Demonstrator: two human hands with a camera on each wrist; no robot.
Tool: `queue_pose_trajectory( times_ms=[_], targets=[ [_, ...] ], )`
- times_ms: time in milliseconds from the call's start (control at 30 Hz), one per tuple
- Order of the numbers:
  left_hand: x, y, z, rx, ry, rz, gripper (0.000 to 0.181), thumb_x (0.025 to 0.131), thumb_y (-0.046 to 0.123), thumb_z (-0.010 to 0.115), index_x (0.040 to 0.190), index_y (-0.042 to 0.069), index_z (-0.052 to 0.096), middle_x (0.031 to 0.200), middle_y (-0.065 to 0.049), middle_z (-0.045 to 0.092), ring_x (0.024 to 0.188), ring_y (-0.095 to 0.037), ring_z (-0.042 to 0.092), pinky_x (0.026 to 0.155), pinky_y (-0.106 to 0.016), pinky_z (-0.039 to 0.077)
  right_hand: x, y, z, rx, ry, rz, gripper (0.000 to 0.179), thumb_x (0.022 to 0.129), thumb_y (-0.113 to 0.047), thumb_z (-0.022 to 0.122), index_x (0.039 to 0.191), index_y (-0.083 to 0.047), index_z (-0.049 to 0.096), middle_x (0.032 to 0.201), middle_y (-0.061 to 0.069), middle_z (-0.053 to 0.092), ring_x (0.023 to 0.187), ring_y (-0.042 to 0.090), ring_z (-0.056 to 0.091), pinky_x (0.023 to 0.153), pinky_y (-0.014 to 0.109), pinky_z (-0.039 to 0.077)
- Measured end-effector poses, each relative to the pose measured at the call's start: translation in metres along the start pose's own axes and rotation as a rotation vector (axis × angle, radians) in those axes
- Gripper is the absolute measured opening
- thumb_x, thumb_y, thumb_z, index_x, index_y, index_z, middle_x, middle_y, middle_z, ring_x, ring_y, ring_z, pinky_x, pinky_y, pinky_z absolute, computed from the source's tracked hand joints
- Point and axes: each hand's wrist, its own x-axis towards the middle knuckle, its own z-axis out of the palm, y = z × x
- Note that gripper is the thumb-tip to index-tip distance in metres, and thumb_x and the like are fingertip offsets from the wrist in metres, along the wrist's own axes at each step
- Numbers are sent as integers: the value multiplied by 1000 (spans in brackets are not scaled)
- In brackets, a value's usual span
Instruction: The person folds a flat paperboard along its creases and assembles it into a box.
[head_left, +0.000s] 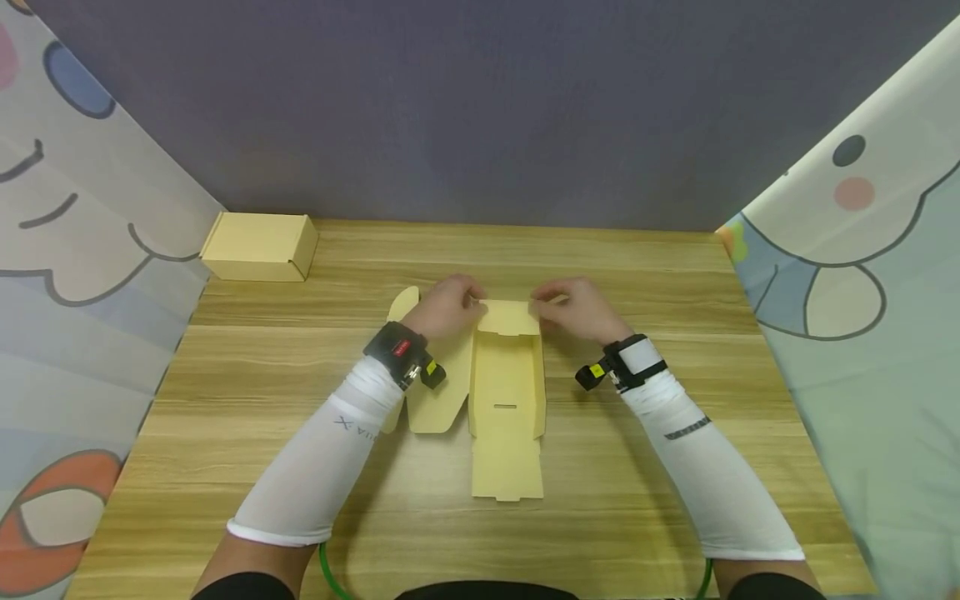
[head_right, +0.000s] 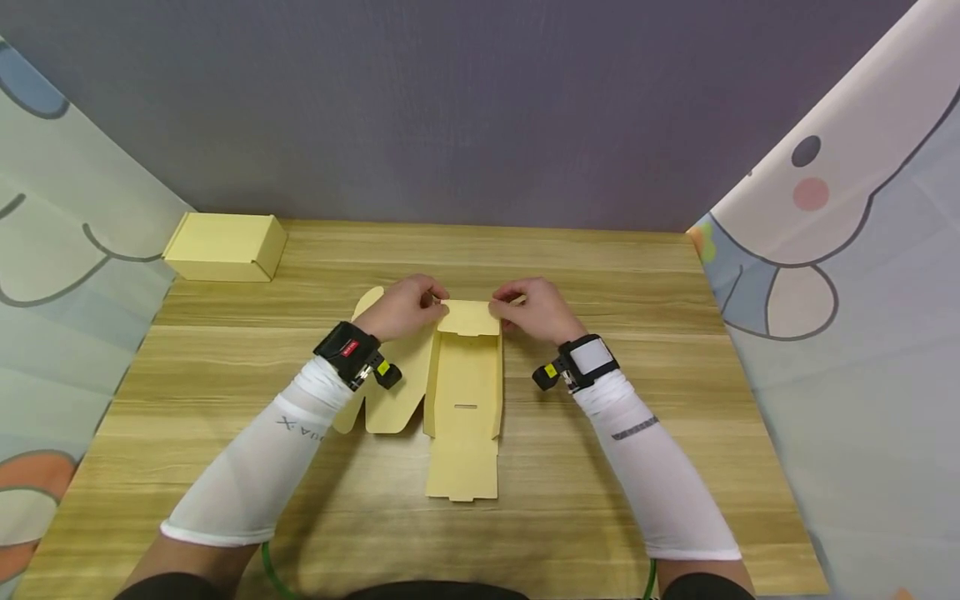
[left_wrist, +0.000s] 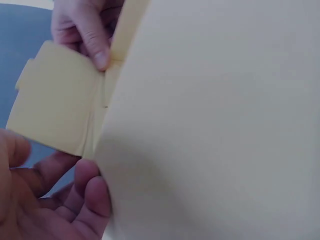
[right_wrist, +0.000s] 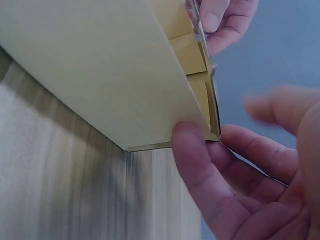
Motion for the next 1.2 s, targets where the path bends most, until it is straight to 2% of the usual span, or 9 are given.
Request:
queue_pose_trajectory(
  times_ms=[133, 267, 367, 567, 767, 967, 1200],
  targets=[
    [0, 4, 2, 44, -1, 0, 38, 99, 22, 70, 132, 5, 62, 127, -9, 60, 108, -25, 62, 93, -39, 57, 1, -6, 2, -71, -30, -14, 59, 90, -38, 81, 139, -9, 64, 137, 13, 68, 115, 32, 71, 99, 49, 58],
    [4, 6, 5, 112, 3, 23, 39, 96, 15, 73, 131, 2, 62, 125, -12, 62, 107, -26, 63, 95, -40, 57, 3, -14, 6, -148, -48, -38, 61, 90, -28, 82, 142, -6, 61, 141, 15, 66, 115, 33, 70, 98, 49, 59],
    [9, 7, 8, 165, 7, 49, 34, 94, 11, 73, 126, 1, 64, 121, -13, 65, 106, -27, 63, 96, -41, 56, 6, -20, 10, -217, -49, -64, 59, 89, -22, 82, 141, -4, 61, 137, 17, 68, 111, 33, 70, 95, 48, 60],
    [13, 12, 13, 292, 28, 78, 20, 90, 2, 71, 110, 2, 68, 108, -12, 71, 97, -27, 68, 89, -39, 59, 14, -25, 20, -363, -32, -124, 35, 89, -13, 79, 121, -3, 71, 112, 14, 76, 97, 28, 70, 88, 44, 60],
    [17, 17, 17, 441, 43, 62, 21, 94, 3, 68, 114, 4, 69, 111, -11, 75, 99, -27, 73, 85, -39, 62, 20, -30, 24, -434, -21, -171, 14, 89, -5, 74, 102, -2, 74, 97, 12, 77, 85, 25, 69, 82, 43, 60],
    [18, 22, 17, 467, 29, 13, 25, 96, 7, 70, 120, 6, 69, 117, -11, 75, 102, -28, 72, 84, -38, 62, 27, -28, 28, -514, -23, -203, 4, 91, -5, 74, 93, -3, 72, 86, 8, 72, 75, 22, 64, 73, 38, 57],
    [19, 22, 18, 478, 55, 12, 18, 94, 6, 71, 112, 8, 71, 107, -9, 75, 95, -25, 71, 79, -37, 61, 30, -31, 31, -583, -36, -182, 6, 92, -10, 75, 92, -6, 70, 83, 5, 69, 73, 21, 61, 69, 35, 55]
  ],
)
